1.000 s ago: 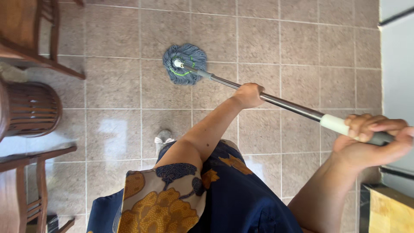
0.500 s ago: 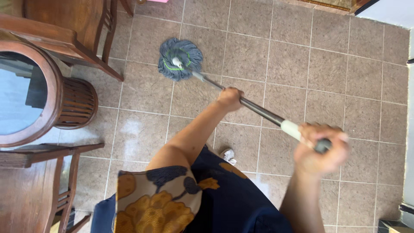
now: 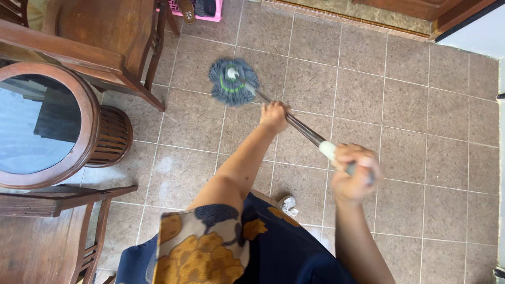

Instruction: The person mops a tiled floor using a mop, moving it across different tiles and around furniture in a hallway and dining area.

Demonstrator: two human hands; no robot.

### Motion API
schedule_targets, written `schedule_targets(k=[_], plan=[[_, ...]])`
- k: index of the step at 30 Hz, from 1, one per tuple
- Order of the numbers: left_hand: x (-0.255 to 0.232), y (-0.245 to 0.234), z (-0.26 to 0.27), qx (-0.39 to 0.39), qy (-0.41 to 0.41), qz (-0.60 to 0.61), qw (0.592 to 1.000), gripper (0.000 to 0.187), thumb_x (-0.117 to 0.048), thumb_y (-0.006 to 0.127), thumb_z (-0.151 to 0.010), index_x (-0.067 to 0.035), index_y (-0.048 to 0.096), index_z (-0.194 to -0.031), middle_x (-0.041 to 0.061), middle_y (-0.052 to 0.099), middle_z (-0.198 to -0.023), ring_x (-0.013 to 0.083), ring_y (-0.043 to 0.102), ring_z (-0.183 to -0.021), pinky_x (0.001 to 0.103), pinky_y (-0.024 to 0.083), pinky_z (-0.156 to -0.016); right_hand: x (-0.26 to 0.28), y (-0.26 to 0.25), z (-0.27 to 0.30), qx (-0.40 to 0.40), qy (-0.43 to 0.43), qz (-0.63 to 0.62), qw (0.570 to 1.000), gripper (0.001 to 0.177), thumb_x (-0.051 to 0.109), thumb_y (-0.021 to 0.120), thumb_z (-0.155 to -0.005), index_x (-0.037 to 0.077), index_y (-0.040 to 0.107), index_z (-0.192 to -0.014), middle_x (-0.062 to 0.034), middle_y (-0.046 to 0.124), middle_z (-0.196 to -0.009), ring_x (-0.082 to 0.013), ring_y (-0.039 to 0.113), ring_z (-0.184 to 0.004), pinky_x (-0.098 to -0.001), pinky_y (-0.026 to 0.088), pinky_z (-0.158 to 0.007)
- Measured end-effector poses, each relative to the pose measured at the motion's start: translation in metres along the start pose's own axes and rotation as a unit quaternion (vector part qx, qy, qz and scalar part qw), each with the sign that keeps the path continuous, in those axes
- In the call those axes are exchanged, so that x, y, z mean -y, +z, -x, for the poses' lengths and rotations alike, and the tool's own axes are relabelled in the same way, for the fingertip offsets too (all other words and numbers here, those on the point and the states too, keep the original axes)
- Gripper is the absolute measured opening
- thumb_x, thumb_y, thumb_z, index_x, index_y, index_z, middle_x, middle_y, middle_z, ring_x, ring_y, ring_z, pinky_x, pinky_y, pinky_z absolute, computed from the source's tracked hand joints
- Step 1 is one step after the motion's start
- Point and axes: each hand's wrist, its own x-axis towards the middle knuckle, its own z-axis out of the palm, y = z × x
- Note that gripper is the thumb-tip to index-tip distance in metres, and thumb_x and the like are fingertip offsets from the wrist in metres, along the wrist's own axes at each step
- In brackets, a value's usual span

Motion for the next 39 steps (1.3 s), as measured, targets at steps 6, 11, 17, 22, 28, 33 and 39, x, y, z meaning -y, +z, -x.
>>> schedule_targets(k=[6, 11, 17, 22, 28, 33, 39], plan=[[0.032, -0.027, 0.008, -0.083, 0.090, 0.018, 0.992, 0.025, -0.032, 0.070, -0.080, -0.014, 0.071, -0.097, 0.010, 0.069, -0.116, 0.0344, 0.058, -0.121, 0.052, 0.038, -0.110, -0.014, 0.029, 0.008, 0.080, -0.039, 0.016, 0.996, 0.032, 0.021, 0.046, -0.109, -0.002, 0.058, -0.091, -0.0124, 0.060, -0.072, -0.0147, 0.053, -0.056, -0.0361, 0.056, -0.064], [-0.036, -0.084, 0.081, 0.100, 0.093, 0.082, 0.987, 0.026, -0.040, 0.067, -0.082, -0.015, 0.070, -0.089, 0.009, 0.073, -0.088, 0.0246, 0.073, -0.085, 0.040, 0.060, -0.082, 0.064, -0.015, -0.024, 0.095, 0.019, -0.058, 0.994, 0.037, 0.028, 0.043, -0.110, 0.004, 0.065, -0.092, -0.0089, 0.055, -0.059, -0.0149, 0.048, -0.043, -0.0352, 0.049, -0.047], [-0.057, -0.088, 0.107, -0.025, 0.237, 0.179, 0.955, 0.019, -0.028, 0.068, -0.081, -0.013, 0.071, -0.092, 0.008, 0.072, -0.085, 0.0315, 0.070, -0.085, 0.044, 0.057, -0.079, 0.074, -0.005, -0.029, 0.030, 0.023, -0.040, 0.998, 0.040, 0.037, 0.039, -0.107, 0.008, 0.056, -0.085, -0.0016, 0.046, -0.049, -0.0092, 0.042, -0.036, -0.0335, 0.045, -0.044], [-0.005, -0.059, 0.038, -0.110, 0.231, 0.119, 0.959, 0.021, -0.031, 0.071, -0.089, -0.011, 0.070, -0.082, 0.012, 0.070, -0.084, 0.0347, 0.068, -0.086, 0.048, 0.053, -0.087, 0.007, 0.028, -0.035, 0.063, 0.002, -0.090, 0.994, 0.038, 0.038, 0.047, -0.104, 0.007, 0.050, -0.082, 0.0002, 0.041, -0.048, -0.0078, 0.033, -0.037, -0.0260, 0.033, -0.039], [0.052, -0.035, -0.050, -0.218, 0.151, 0.073, 0.962, 0.011, -0.018, 0.072, -0.074, -0.009, 0.069, -0.080, 0.016, 0.069, -0.090, 0.0405, 0.066, -0.095, 0.048, 0.052, -0.088, -0.054, 0.057, -0.059, 0.091, 0.042, -0.047, 0.994, 0.039, 0.029, 0.046, -0.109, -0.001, 0.051, -0.084, -0.0086, 0.047, -0.063, -0.0171, 0.043, -0.052, -0.0345, 0.043, -0.056], [0.016, -0.057, -0.043, -0.113, 0.114, 0.066, 0.985, 0.011, -0.019, 0.071, -0.073, -0.011, 0.071, -0.081, 0.014, 0.071, -0.093, 0.0389, 0.067, -0.091, 0.048, 0.055, -0.081, -0.040, 0.031, -0.087, 0.105, 0.066, -0.064, 0.990, 0.039, 0.029, 0.046, -0.108, 0.000, 0.053, -0.083, -0.0134, 0.051, -0.067, -0.0163, 0.041, -0.049, -0.0347, 0.041, -0.054], [-0.019, -0.079, -0.023, -0.116, 0.143, 0.100, 0.978, 0.022, -0.026, 0.071, -0.083, -0.006, 0.070, -0.073, 0.015, 0.072, -0.084, 0.0377, 0.069, -0.088, 0.047, 0.056, -0.082, -0.018, 0.017, -0.115, 0.139, 0.074, -0.097, 0.983, 0.038, 0.027, 0.043, -0.108, 0.002, 0.054, -0.082, -0.0055, 0.048, -0.060, -0.0127, 0.041, -0.045, -0.0317, 0.040, -0.050]])
